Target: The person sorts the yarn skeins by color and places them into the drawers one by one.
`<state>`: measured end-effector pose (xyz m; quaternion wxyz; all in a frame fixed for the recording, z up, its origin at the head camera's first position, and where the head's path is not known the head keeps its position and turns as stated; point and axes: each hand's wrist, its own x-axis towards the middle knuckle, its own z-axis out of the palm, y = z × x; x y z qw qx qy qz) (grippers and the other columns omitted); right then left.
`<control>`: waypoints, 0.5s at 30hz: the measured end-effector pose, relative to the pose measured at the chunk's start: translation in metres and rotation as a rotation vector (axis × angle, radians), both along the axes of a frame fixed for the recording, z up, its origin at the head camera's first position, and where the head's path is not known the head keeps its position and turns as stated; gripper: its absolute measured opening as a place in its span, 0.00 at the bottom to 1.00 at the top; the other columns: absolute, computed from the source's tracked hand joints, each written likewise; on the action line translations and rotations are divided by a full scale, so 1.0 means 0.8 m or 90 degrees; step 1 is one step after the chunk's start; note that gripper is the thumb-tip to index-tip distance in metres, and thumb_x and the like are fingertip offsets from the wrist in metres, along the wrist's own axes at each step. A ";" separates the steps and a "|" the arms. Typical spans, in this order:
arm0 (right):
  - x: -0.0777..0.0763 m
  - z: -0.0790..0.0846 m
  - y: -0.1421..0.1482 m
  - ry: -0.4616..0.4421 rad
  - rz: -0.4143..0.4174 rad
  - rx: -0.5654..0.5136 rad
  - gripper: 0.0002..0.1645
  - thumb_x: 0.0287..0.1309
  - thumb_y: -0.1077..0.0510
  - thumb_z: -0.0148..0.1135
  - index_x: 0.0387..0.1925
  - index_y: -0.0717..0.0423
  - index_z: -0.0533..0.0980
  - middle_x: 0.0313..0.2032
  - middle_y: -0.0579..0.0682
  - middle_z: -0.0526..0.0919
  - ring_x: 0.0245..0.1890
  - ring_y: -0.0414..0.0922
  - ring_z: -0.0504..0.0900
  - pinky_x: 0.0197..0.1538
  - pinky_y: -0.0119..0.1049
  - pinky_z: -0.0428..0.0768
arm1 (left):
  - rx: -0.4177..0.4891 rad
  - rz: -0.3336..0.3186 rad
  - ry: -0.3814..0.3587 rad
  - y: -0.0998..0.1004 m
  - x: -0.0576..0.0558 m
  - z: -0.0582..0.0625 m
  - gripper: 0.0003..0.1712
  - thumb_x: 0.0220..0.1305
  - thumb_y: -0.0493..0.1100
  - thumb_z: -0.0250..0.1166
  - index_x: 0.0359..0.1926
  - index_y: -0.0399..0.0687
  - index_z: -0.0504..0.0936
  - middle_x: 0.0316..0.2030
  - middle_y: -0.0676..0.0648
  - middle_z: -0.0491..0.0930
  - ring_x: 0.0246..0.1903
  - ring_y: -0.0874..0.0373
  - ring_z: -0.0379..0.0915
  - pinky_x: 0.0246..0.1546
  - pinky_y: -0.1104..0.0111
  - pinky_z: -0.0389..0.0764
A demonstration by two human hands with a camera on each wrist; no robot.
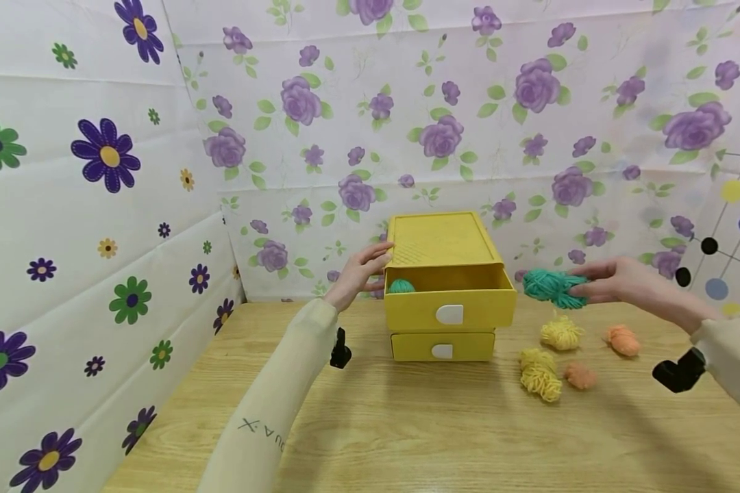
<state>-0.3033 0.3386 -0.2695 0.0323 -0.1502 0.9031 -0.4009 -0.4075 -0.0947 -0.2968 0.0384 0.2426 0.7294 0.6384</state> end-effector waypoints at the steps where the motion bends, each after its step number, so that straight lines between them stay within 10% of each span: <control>1: 0.001 0.004 -0.001 0.001 0.000 0.002 0.37 0.56 0.48 0.61 0.60 0.68 0.63 0.56 0.70 0.64 0.45 0.54 0.76 0.43 0.42 0.76 | 0.000 0.000 -0.001 0.000 0.000 0.000 0.25 0.67 0.49 0.54 0.64 0.53 0.65 0.59 0.47 0.63 0.48 0.48 0.66 0.40 0.57 0.76; 15: 0.000 0.052 -0.036 0.040 0.005 0.017 0.37 0.54 0.46 0.62 0.60 0.63 0.66 0.55 0.67 0.65 0.41 0.47 0.78 0.42 0.44 0.76 | -0.005 0.001 0.000 -0.001 0.001 0.000 0.25 0.67 0.49 0.53 0.64 0.54 0.66 0.59 0.48 0.63 0.48 0.48 0.66 0.40 0.59 0.76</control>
